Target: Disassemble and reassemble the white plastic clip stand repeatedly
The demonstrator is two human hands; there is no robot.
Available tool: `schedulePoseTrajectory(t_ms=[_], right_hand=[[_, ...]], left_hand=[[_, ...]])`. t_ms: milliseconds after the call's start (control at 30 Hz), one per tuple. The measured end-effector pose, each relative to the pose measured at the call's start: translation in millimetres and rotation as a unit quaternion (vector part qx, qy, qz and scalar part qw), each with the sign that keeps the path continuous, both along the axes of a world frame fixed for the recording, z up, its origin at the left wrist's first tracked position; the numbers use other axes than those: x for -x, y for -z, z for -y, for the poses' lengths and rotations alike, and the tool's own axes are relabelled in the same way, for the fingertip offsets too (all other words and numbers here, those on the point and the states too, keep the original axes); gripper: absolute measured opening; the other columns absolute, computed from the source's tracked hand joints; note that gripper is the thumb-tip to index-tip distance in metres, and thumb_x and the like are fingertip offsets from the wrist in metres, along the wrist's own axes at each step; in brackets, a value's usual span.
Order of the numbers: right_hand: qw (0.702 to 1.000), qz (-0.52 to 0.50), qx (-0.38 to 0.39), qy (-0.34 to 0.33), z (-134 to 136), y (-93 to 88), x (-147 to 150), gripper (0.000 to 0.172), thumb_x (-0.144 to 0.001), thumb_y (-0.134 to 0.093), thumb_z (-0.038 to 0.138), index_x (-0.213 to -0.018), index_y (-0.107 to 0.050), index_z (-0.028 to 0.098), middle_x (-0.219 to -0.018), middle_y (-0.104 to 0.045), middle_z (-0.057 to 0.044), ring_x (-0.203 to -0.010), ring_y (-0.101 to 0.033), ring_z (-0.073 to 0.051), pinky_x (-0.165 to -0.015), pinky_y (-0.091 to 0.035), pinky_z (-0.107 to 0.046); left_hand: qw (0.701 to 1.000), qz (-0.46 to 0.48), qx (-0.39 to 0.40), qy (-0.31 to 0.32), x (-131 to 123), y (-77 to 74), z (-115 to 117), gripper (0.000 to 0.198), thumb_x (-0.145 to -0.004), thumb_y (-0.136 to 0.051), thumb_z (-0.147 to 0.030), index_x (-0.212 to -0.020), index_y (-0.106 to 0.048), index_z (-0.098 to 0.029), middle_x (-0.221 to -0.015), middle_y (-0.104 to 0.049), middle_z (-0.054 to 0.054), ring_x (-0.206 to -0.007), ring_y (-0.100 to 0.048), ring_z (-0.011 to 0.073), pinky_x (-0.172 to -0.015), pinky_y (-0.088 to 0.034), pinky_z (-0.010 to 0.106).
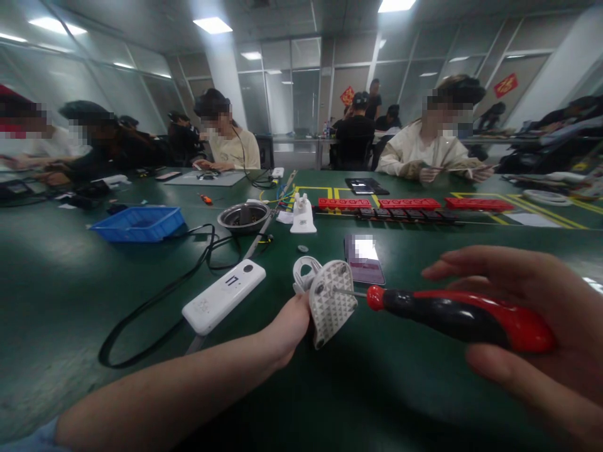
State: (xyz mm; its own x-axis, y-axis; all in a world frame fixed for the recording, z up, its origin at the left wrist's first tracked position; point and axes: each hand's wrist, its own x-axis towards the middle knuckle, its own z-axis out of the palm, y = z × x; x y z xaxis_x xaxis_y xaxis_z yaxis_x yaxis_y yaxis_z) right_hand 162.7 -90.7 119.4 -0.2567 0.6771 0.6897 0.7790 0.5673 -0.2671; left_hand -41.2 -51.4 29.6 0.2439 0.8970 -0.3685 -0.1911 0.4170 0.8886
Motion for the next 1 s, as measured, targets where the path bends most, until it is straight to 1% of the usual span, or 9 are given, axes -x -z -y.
schedulePoseTrajectory(t_ms=[100,233,333,400,500,567,667,833,1000], right_hand=[[0.999,-0.047,0.02,-0.017,-9,7.8,-10,0.043,-0.07,-0.059,0.048,-0.104,-0.048,0.025,-0.086,-0.061,-0.003,-0.07,-0.063,-0.015,-0.057,-0.054,-0.016],[0.988,-0.113,0.099,-0.037,-20,14.6,-26,0.045,-0.068,-0.064,0.038,-0.108,-0.045,0.026,-0.098,-0.058,-0.005,-0.081,-0.062,-0.016,-0.062,-0.052,-0.013],[0.977,-0.121,0.169,-0.045,-27,17.6,-33,0.037,-0.074,-0.055,0.045,-0.105,-0.049,0.024,-0.1,-0.059,-0.006,-0.081,-0.062,-0.015,-0.058,-0.051,-0.012],[0.961,-0.151,0.226,-0.055,-31,22.1,-31,0.037,-0.077,-0.048,0.05,-0.102,-0.049,0.022,-0.094,-0.061,-0.008,-0.074,-0.063,-0.015,-0.052,-0.051,-0.015],[0.935,-0.199,0.291,-0.041,-36,32.8,-22,0.046,-0.07,-0.055,0.053,-0.101,-0.046,0.02,-0.085,-0.062,-0.008,-0.062,-0.062,-0.017,-0.046,-0.052,-0.023],[0.936,-0.202,0.289,-0.007,-37,39.9,-15,0.054,-0.064,-0.059,0.055,-0.102,-0.047,0.019,-0.083,-0.062,-0.008,-0.063,-0.062,-0.019,-0.049,-0.053,-0.028],[0.938,-0.177,0.297,0.001,-36,46.2,-11,0.055,-0.066,-0.055,0.057,-0.104,-0.05,0.018,-0.083,-0.062,-0.008,-0.069,-0.061,-0.02,-0.057,-0.053,-0.031],[0.919,-0.04,0.392,-0.037,-38,45.8,-13,0.044,-0.067,-0.058,0.049,-0.098,-0.058,0.019,-0.089,-0.062,-0.006,-0.078,-0.059,-0.02,-0.07,-0.05,-0.034],[0.896,0.071,0.433,-0.064,-44,44.7,-21,0.031,-0.073,-0.052,0.042,-0.093,-0.06,0.02,-0.089,-0.061,-0.005,-0.075,-0.058,-0.018,-0.066,-0.048,-0.031]], left_hand=[[0.999,0.029,0.024,-0.027,1,4.3,4,0.039,-0.084,-0.039,-0.037,-0.119,-0.042,-0.019,-0.12,-0.053,0.007,-0.11,-0.048,0.0214,-0.092,-0.037,0.036],[0.995,0.071,0.041,-0.06,2,8.4,10,0.042,-0.081,-0.046,-0.039,-0.119,-0.042,-0.021,-0.124,-0.049,0.006,-0.114,-0.045,0.0197,-0.096,-0.035,0.033],[0.993,0.079,0.055,-0.066,1,6.7,14,0.04,-0.082,-0.044,-0.04,-0.119,-0.042,-0.024,-0.126,-0.047,0.004,-0.116,-0.042,0.0194,-0.098,-0.033,0.034],[0.994,0.072,0.059,-0.064,0,4.9,16,0.039,-0.082,-0.045,-0.039,-0.118,-0.043,-0.024,-0.126,-0.047,0.004,-0.117,-0.041,0.0199,-0.098,-0.032,0.035],[0.995,0.074,0.048,-0.055,-4,4.6,18,0.04,-0.08,-0.049,-0.038,-0.117,-0.044,-0.024,-0.125,-0.048,0.004,-0.116,-0.042,0.0201,-0.1,-0.031,0.036],[0.994,0.088,0.032,-0.061,-5,6.8,18,0.039,-0.08,-0.049,-0.037,-0.116,-0.044,-0.023,-0.124,-0.049,0.005,-0.116,-0.042,0.02,-0.1,-0.03,0.035],[0.991,0.113,0.021,-0.073,-6,11.3,16,0.038,-0.081,-0.049,-0.036,-0.116,-0.045,-0.021,-0.125,-0.048,0.006,-0.117,-0.041,0.0203,-0.1,-0.03,0.036],[0.99,0.123,0.017,-0.064,-3,14.8,14,0.039,-0.078,-0.053,-0.038,-0.114,-0.047,-0.023,-0.122,-0.05,0.005,-0.115,-0.043,0.0218,-0.1,-0.029,0.039],[0.992,0.111,0.007,-0.058,0,14.2,15,0.042,-0.077,-0.055,-0.04,-0.115,-0.045,-0.025,-0.119,-0.053,0.005,-0.112,-0.046,0.0229,-0.1,-0.027,0.043]])
